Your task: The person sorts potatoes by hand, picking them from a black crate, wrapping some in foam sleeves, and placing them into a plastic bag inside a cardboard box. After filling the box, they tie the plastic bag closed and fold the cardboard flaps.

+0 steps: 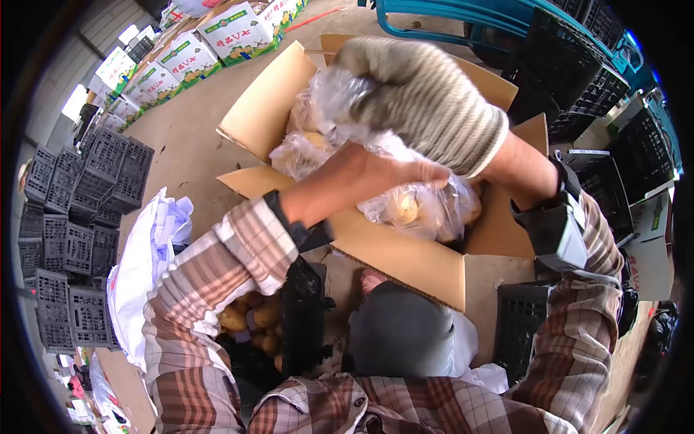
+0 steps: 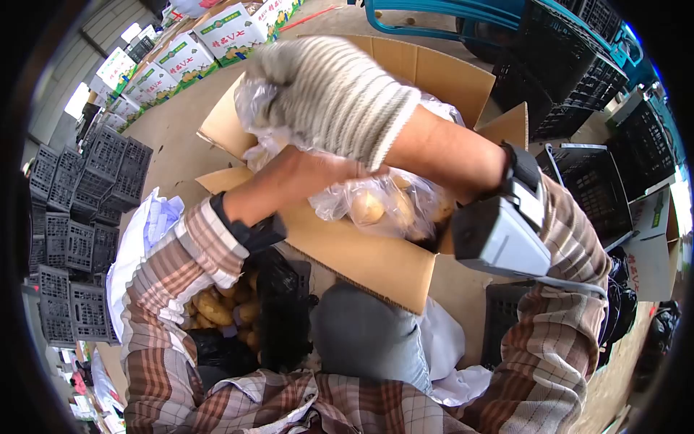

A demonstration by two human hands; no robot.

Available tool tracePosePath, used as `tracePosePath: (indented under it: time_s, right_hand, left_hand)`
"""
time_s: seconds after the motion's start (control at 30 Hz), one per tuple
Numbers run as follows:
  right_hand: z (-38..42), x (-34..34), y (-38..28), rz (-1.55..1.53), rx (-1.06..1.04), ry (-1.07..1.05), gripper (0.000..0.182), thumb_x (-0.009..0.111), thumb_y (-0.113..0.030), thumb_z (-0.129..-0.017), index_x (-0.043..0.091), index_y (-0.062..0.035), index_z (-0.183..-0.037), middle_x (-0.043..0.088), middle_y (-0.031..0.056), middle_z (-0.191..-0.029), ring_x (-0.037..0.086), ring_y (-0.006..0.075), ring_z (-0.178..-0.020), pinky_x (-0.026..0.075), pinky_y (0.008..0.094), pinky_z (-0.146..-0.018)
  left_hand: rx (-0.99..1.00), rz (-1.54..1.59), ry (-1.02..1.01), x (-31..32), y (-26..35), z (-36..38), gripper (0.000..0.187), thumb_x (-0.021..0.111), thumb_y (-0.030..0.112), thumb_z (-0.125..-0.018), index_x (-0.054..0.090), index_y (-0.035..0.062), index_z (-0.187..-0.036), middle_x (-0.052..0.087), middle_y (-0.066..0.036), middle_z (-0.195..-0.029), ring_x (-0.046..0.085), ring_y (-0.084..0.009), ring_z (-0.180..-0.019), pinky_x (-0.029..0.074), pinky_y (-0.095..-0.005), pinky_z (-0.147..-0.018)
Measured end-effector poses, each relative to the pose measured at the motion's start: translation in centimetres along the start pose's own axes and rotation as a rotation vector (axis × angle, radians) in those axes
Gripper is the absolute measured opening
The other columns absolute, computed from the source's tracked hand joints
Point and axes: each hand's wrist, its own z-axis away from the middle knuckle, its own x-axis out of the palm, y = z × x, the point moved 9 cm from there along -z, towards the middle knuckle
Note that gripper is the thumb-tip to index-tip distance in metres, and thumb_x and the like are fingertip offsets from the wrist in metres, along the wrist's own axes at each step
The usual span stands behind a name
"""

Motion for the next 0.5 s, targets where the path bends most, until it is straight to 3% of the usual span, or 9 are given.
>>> tracePosePath:
  time_s: [0.03, 0.07, 0.1, 0.2, 0.3, 0.37, 0.43, 0.47, 0.5]
  right_hand:
    - [-0.1, 1.6, 0.2, -0.015, 0.157, -0.257, 0.017, 0.064, -0.004, -0.073, 0.063, -0.0043, -0.09, 0.063, 0.013, -0.074, 0.061, 0.0217, -0.07, 0.048, 0.0317, -0.064]
    - [-0.4, 1.0, 0.3, -0.133, 0.146, -0.254, 0.02, 0.065, -0.005, -0.073, 0.063, -0.0037, -0.092, 0.064, 0.0114, -0.077, 0.061, 0.0196, -0.07, 0.048, 0.0308, -0.065]
    - [-0.9, 0.1, 1.0, -0.251, 0.136, -0.253, 0.022, 0.066, -0.006, -0.073, 0.063, -0.0031, -0.094, 0.065, 0.0098, -0.08, 0.061, 0.0175, -0.07, 0.049, 0.03, -0.065]
    - [1.2, -4.0, 5.7, -0.298, 0.535, -0.251, 0.058, 0.071, -0.025, -0.077, 0.045, -0.0021, -0.124, 0.059, 0.0145, -0.11, 0.059, 0.0214, -0.1, 0.049, 0.0294, -0.083]
    - [7.9, -2.9, 11.3, 0.291, 0.567, -0.255, 0.093, 0.076, -0.048, -0.065, 0.033, -0.0019, -0.133, 0.057, 0.0245, -0.113, 0.056, 0.0293, -0.108, 0.045, 0.034, -0.09]
    - [9.7, 0.5, 13.9, 0.182, 0.631, -0.212, 0.075, 0.065, -0.046, -0.075, 0.038, -0.0024, -0.13, 0.054, 0.0204, -0.117, 0.052, 0.0299, -0.11, 0.041, 0.0333, -0.092]
    - [10.3, 2.2, 15.0, 0.099, 0.704, -0.161, 0.058, 0.056, -0.042, -0.084, 0.044, -0.0027, -0.125, 0.055, 0.0169, -0.116, 0.052, 0.0294, -0.106, 0.041, 0.0334, -0.09]
    - [9.9, 2.3, 14.8, 0.07, 0.746, -0.132, 0.05, 0.052, -0.039, -0.088, 0.048, -0.0026, -0.122, 0.057, 0.0155, -0.112, 0.055, 0.0287, -0.102, 0.043, 0.0339, -0.087]
    - [9.2, 0.6, 12.9, -0.304, 0.958, 0.093, 0.044, 0.048, -0.037, -0.09, 0.05, -0.0039, -0.119, 0.056, 0.0126, -0.111, 0.053, 0.0245, -0.101, 0.043, 0.033, -0.087]
  left_hand:
    - [-0.066, -0.017, 0.096, -0.7, -1.1, -0.2, 0.039, 0.062, 0.032, -0.081, 0.059, 0.0038, -0.107, 0.063, -0.011, -0.09, 0.06, -0.021, -0.082, 0.047, -0.0311, -0.074]
    - [-0.131, -0.027, 0.191, -1.4, -2.3, -0.2, 0.031, 0.06, 0.023, -0.084, 0.058, 0.0026, -0.108, 0.063, -0.007, -0.091, 0.06, -0.0185, -0.084, 0.047, -0.0292, -0.076]
    - [-0.686, 0.614, 0.234, -0.6, -5.7, 0.7, 0.027, 0.057, 0.017, -0.086, 0.058, 0.0029, -0.108, 0.062, -0.007, -0.092, 0.06, -0.0178, -0.084, 0.048, -0.0292, -0.076]
    - [-0.497, 0.936, 0.508, -7.7, -8.7, -0.2, 0.021, 0.057, 0.012, -0.086, 0.058, 0.0037, -0.105, 0.062, -0.006, -0.091, 0.061, -0.0183, -0.081, 0.053, -0.0321, -0.067]
    - [-0.316, 1.095, 0.561, -9.3, -9.6, -0.8, 0.021, 0.062, 0.011, -0.083, 0.059, 0.0028, -0.103, 0.063, -0.005, -0.089, 0.062, -0.0182, -0.079, 0.054, -0.0315, -0.064]
    - [-0.24, 1.015, 0.411, -8.1, -3.8, -2.1, 0.025, 0.064, 0.01, -0.082, 0.058, 0.0034, -0.105, 0.062, -0.006, -0.096, 0.062, -0.017, -0.08, 0.053, -0.0292, -0.067]
    - [0.065, 0.61, 0.116, -7.5, 4.3, -3.0, 0.031, 0.065, 0.009, -0.08, 0.058, 0.0027, -0.109, 0.061, -0.006, -0.104, 0.06, -0.013, -0.087, 0.051, -0.0248, -0.072]
    - [0.206, 0.485, 0.087, -7.0, 6.0, -3.1, 0.04, 0.066, 0.01, -0.079, 0.054, 0.0022, -0.116, 0.061, -0.007, -0.107, 0.057, -0.0111, -0.094, 0.048, -0.0228, -0.078]
    - [0.084, 0.457, 0.004, -6.2, 5.2, -3.0, 0.061, 0.07, 0.017, -0.076, 0.042, 0.0021, -0.129, 0.056, -0.012, -0.115, 0.052, -0.0174, -0.108, 0.043, -0.0271, -0.09]
